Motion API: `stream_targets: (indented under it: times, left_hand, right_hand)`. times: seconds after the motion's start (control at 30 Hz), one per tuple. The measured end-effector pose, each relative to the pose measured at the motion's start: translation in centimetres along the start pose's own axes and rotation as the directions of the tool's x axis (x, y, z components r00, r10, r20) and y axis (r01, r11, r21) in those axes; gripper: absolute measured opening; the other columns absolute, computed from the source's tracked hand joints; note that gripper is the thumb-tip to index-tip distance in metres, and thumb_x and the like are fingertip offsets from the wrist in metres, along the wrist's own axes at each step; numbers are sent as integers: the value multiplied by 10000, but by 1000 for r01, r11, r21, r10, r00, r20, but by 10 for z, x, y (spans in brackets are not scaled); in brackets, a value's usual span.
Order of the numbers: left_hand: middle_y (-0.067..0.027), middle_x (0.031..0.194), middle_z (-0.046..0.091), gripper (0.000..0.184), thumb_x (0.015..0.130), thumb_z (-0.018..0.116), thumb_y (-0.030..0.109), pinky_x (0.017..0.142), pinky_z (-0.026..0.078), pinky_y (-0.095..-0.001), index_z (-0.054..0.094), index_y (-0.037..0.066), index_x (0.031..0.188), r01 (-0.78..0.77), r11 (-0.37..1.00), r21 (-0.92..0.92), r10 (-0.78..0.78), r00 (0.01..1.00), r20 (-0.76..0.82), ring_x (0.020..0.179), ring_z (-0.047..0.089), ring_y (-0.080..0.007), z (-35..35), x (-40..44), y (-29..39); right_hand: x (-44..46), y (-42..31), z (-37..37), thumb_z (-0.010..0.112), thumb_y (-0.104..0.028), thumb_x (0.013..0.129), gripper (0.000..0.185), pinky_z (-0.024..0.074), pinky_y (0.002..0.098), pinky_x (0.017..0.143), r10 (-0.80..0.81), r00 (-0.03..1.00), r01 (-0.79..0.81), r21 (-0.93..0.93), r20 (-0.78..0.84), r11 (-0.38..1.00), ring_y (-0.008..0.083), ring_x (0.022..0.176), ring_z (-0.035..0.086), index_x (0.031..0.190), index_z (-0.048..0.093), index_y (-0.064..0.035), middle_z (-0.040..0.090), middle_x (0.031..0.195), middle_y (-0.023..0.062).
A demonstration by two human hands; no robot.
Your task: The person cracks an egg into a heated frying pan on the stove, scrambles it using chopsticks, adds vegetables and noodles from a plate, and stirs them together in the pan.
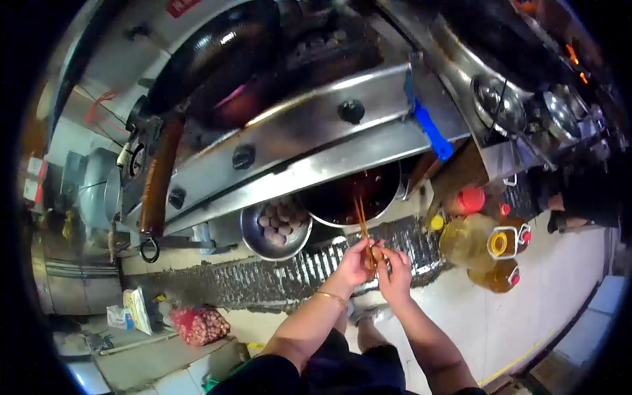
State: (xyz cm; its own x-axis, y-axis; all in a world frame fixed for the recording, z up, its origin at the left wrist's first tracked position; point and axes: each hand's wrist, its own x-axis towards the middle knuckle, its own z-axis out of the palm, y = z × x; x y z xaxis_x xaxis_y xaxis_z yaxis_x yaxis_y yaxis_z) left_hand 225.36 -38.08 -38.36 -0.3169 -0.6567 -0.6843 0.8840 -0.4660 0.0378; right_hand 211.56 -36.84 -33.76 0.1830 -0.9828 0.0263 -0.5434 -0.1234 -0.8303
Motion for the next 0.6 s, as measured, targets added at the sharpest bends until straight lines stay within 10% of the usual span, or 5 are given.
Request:
stream_targets:
  times: [0.1,0.6]
  left_hand:
    - [-71,1026,635,222,922,499,307,827,482,-405,577,122,828,19,998,60,-16,998,-54,884,599,-228,-14,1,7]
    - [4,889,619,218,917,554,242,652,488,-244,618,96,1066,101,903,417,-21,981,-192,775,590,-107,-47,17,7]
  right_hand:
    - [-6,-3,29,591,-130,825,267,507,362,714,136,991,-127,387,2,913,304,812,628,1069,583,-22,629,920,157]
    - [-13,51,82,562,-77,843,236,469,313,537,449,892,-428,413,50,804,194,566,595,1062,503,-10,605,692,141]
